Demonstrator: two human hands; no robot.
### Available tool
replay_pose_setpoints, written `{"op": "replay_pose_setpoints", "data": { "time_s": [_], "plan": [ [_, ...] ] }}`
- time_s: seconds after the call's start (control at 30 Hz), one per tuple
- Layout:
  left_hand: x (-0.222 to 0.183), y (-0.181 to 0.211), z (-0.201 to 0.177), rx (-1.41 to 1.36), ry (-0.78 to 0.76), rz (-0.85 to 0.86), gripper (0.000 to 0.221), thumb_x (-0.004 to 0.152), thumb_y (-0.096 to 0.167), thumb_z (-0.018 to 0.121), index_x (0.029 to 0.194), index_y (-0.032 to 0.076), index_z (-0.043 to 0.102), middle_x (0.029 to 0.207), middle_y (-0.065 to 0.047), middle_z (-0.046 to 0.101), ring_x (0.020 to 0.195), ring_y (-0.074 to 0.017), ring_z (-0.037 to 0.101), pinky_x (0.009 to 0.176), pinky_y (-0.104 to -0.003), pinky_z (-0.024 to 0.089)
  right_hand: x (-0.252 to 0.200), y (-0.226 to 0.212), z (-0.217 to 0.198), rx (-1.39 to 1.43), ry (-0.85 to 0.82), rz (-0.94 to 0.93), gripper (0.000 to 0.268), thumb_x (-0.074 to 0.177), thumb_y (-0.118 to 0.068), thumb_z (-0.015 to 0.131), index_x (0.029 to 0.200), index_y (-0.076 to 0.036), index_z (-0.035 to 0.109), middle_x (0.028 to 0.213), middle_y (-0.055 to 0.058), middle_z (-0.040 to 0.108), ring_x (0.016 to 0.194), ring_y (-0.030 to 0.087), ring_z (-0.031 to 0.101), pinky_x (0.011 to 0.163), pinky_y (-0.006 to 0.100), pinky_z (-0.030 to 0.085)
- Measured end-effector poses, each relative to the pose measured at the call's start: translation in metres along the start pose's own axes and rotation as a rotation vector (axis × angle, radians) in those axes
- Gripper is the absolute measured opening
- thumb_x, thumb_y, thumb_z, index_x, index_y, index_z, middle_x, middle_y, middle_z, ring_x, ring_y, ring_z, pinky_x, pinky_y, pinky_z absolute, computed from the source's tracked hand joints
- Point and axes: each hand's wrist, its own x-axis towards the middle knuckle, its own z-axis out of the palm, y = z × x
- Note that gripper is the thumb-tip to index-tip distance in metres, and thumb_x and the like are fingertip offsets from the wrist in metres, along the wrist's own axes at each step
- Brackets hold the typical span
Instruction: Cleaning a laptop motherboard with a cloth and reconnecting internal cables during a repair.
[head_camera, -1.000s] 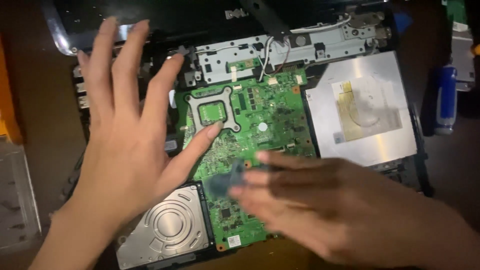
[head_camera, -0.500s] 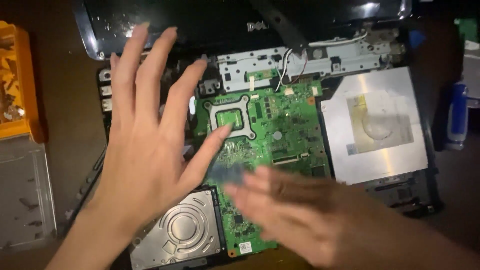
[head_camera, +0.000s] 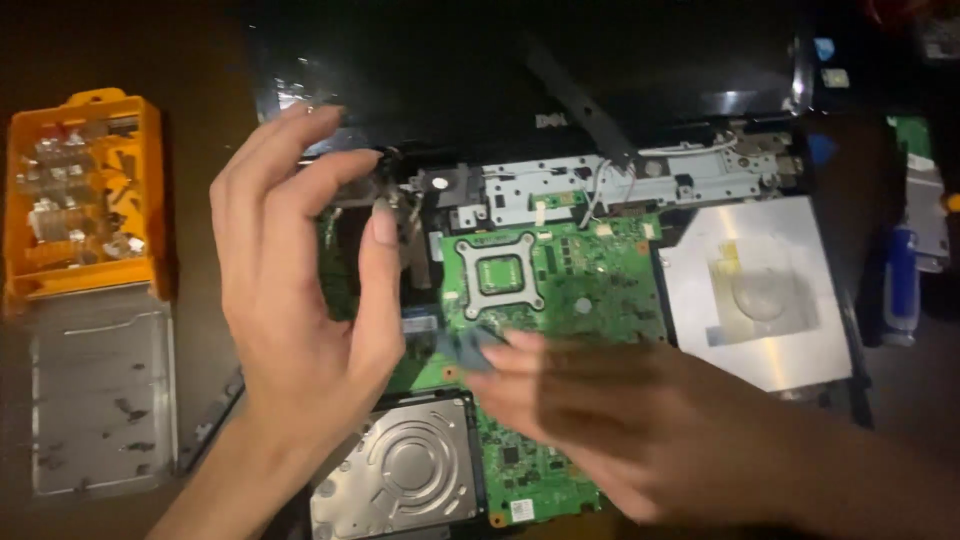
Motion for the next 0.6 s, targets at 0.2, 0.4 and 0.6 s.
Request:
{"op": "replay_pose_setpoints", "data": {
  "time_s": [0.2, 0.4, 0.6],
  "plan": [
    [-0.003, -0.001, -0.005, -0.312, 0.115, -0.201, 0.025, 0.107, 0.001, 0.058, 0.129, -0.007, 0.051, 0.137, -0.026, 0.049, 0.138, -0.0359, 0.052, 0.121, -0.043, 0.051, 0.005, 0.008, -0.001, -0.421, 0.048, -0.083, 0.066, 0.078, 0.014, 0.064, 0.142, 0.006, 0.051, 0.148, 0.021, 0.052, 0.140, 0.033, 0.053, 0.116, 0.057, 0.048],
    [-0.005, -0.008, -0.002, -0.474, 0.264, -0.297, 0.017, 0.113, 0.011, 0.050, 0.126, -0.001, 0.053, 0.131, -0.017, 0.051, 0.130, -0.0259, 0.054, 0.117, -0.035, 0.050, 0.011, 0.002, -0.006, -0.156, -0.029, -0.087, 0.076, 0.071, 0.003, 0.083, 0.139, 0.003, 0.051, 0.137, 0.015, 0.065, 0.134, 0.035, 0.062, 0.119, 0.049, 0.046],
    [-0.005, -0.005, -0.003, -0.428, 0.283, -0.276, 0.023, 0.114, 0.017, 0.044, 0.122, -0.002, 0.055, 0.129, -0.018, 0.051, 0.131, -0.0292, 0.054, 0.117, -0.039, 0.049, 0.030, 0.023, 0.000, -0.434, -0.029, 0.043, 0.067, 0.096, -0.027, 0.062, 0.151, 0.002, 0.037, 0.156, 0.019, 0.048, 0.148, 0.040, 0.040, 0.123, 0.061, 0.026]
  ]
}}
